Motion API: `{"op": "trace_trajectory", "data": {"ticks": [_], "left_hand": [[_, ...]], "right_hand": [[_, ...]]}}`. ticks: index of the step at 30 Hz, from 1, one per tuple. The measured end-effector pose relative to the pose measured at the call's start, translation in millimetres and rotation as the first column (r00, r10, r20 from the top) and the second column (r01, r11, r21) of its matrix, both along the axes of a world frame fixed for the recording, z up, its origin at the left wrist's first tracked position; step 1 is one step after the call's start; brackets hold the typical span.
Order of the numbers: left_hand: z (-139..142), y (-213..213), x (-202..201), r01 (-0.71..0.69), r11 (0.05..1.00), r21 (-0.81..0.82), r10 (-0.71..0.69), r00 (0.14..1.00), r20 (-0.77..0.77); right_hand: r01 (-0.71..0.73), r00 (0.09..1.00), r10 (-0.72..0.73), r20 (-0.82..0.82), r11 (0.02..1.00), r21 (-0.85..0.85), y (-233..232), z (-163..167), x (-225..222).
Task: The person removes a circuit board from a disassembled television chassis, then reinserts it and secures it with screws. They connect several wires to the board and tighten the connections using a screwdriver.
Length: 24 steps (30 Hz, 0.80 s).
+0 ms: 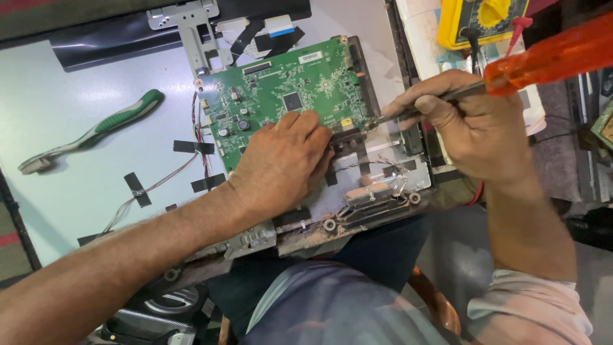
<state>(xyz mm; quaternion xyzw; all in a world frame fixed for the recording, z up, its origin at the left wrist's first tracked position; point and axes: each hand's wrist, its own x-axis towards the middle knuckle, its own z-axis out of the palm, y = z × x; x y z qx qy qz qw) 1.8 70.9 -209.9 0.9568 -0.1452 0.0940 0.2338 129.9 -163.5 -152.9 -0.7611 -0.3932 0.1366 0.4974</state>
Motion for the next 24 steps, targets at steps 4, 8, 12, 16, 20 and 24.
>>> {"op": "trace_trajectory", "data": {"ticks": [4, 8, 12, 16, 20, 24], "left_hand": [[0.0, -1.7, -1.6, -0.005, 1.0, -0.018, 0.005, 1.0, 0.019], [0.4, -1.2, -3.2, -0.004, 0.999, -0.033, 0.005, 1.0, 0.014], [0.5, -1.0, -2.2, 0.001, 1.0, -0.018, -0.001, 1.0, -0.003], [1.4, -2.3, -3.0, 0.0, 1.0, -0.002, 0.0, 1.0, -0.01], [1.1, -4.0, -4.5, 0.007, 1.0, 0.005, -0.007, 1.0, 0.029], [-0.2, -4.4, -6.4, 0.009, 1.0, 0.025, -0.01, 1.0, 0.012]], "right_hand": [[0.044, 0.995, -0.051, 0.08, 0.995, 0.086, 13.3, -12.9, -6.1], [0.006, 1.0, -0.007, 0.014, 0.997, 0.077, 9.5, 2.8, -5.9], [-0.023, 0.998, 0.02, 0.067, 0.998, 0.057, 1.5, 15.7, -0.9], [0.037, 0.986, -0.043, 0.162, 0.998, 0.041, -3.7, 4.0, -6.9], [-0.017, 0.976, -0.004, 0.218, 0.996, 0.093, -6.6, -1.7, -10.3], [-0.018, 0.964, -0.039, 0.262, 0.977, 0.211, -15.5, 15.7, -1.3]]}}
